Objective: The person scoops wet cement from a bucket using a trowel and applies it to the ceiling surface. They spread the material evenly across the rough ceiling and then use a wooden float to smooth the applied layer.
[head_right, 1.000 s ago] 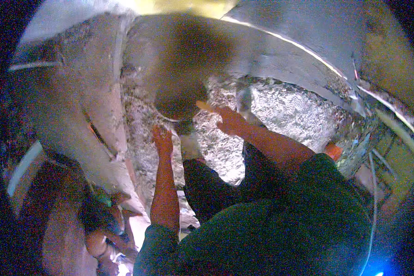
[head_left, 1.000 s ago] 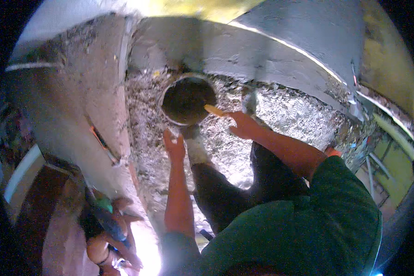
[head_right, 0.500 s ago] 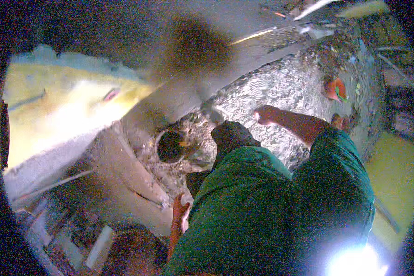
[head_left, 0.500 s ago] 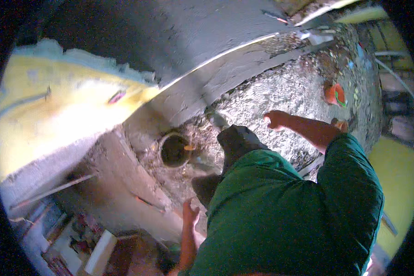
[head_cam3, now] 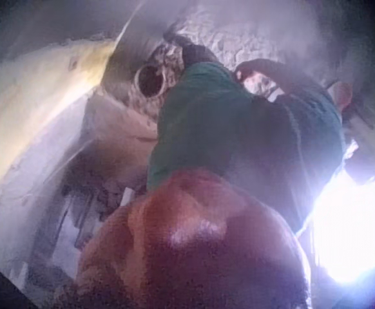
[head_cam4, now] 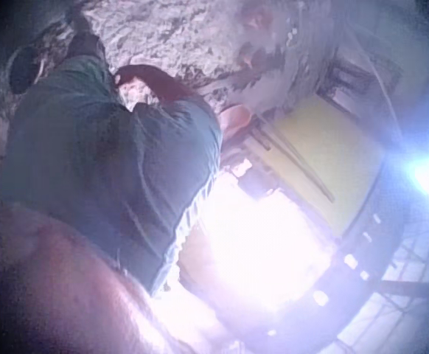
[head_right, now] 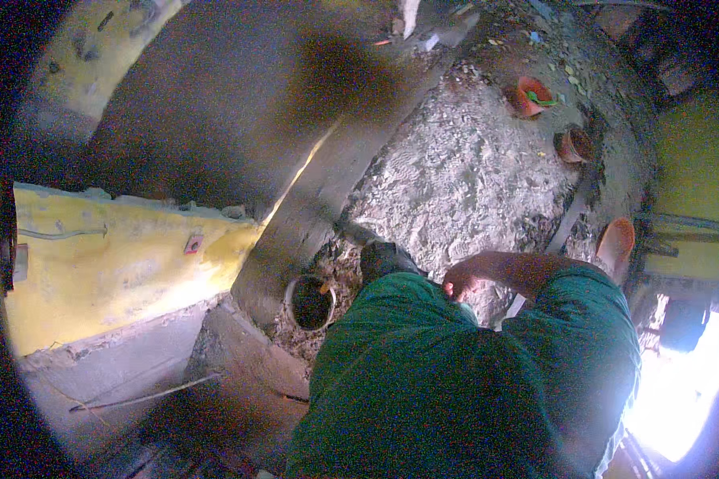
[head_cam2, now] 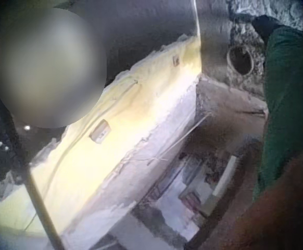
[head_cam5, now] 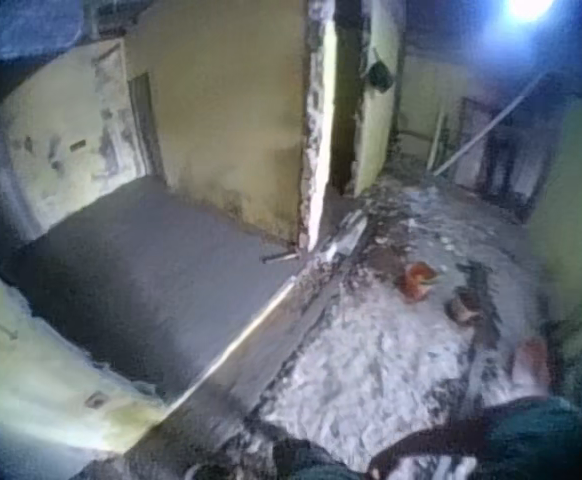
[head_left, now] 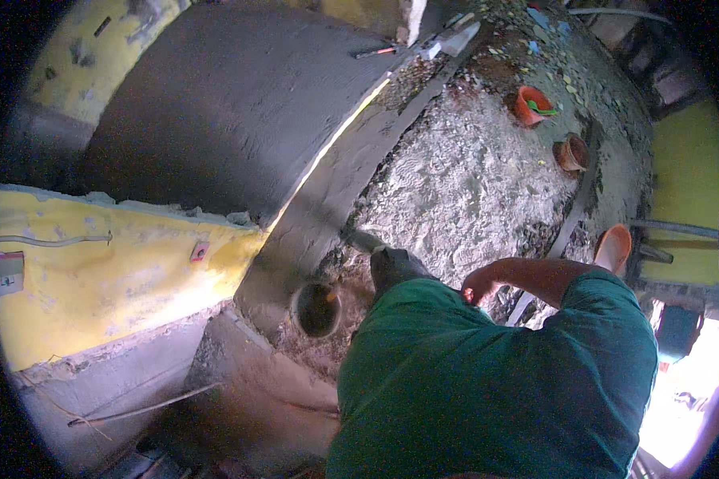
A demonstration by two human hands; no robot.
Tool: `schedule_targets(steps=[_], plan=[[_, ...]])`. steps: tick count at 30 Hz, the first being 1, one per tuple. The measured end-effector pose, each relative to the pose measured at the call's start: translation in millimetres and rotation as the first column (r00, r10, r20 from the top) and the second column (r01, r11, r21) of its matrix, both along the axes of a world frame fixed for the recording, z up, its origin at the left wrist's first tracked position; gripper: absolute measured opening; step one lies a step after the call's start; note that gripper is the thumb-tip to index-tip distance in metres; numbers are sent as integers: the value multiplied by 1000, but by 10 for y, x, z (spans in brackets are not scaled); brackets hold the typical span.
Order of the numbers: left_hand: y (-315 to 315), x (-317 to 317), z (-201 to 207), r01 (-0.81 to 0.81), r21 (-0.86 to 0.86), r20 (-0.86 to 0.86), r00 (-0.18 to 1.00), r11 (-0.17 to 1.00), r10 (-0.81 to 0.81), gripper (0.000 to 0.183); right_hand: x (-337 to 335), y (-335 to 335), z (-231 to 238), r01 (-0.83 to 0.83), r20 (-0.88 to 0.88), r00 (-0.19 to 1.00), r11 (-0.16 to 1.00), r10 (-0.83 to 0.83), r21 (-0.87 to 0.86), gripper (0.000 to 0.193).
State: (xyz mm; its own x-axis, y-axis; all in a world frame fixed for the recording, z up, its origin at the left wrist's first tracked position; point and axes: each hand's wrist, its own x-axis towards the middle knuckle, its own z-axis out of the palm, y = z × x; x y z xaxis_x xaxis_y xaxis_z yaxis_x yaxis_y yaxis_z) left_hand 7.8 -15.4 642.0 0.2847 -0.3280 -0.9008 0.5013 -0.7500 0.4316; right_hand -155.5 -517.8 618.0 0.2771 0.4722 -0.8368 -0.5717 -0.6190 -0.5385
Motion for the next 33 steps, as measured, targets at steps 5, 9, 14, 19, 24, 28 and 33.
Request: schedule_targets(steps=[5,9,14,19,24,28,33], plan=[[-67,0,166,154,-5,53,987,988,-154,47,-705,191,434,263,-122,958,965,-258,27,41],[-211,3,314,247,2,73,966,969,-246,48,-1186,360,626,487,-46,873,866,-486,115,37],[-453,-33,409,326,16,72,943,945,-326,51,-1584,318,706,718,-92,696,691,-712,80,30],[-908,-117,416,374,33,54,925,927,-375,53,-1842,-182,740,741,-71,670,672,-739,-6,26],[-1658,-221,406,425,40,38,903,904,-427,55,-2386,-849,472,675,146,721,734,-678,71,21],[-2282,-327,484,479,33,42,876,877,-480,57,-2742,-1304,260,753,-41,641,617,-767,228,21],[-2612,-417,802,584,56,-29,812,810,-583,60,-2453,-1722,553,560,46,826,827,-562,60,27]])
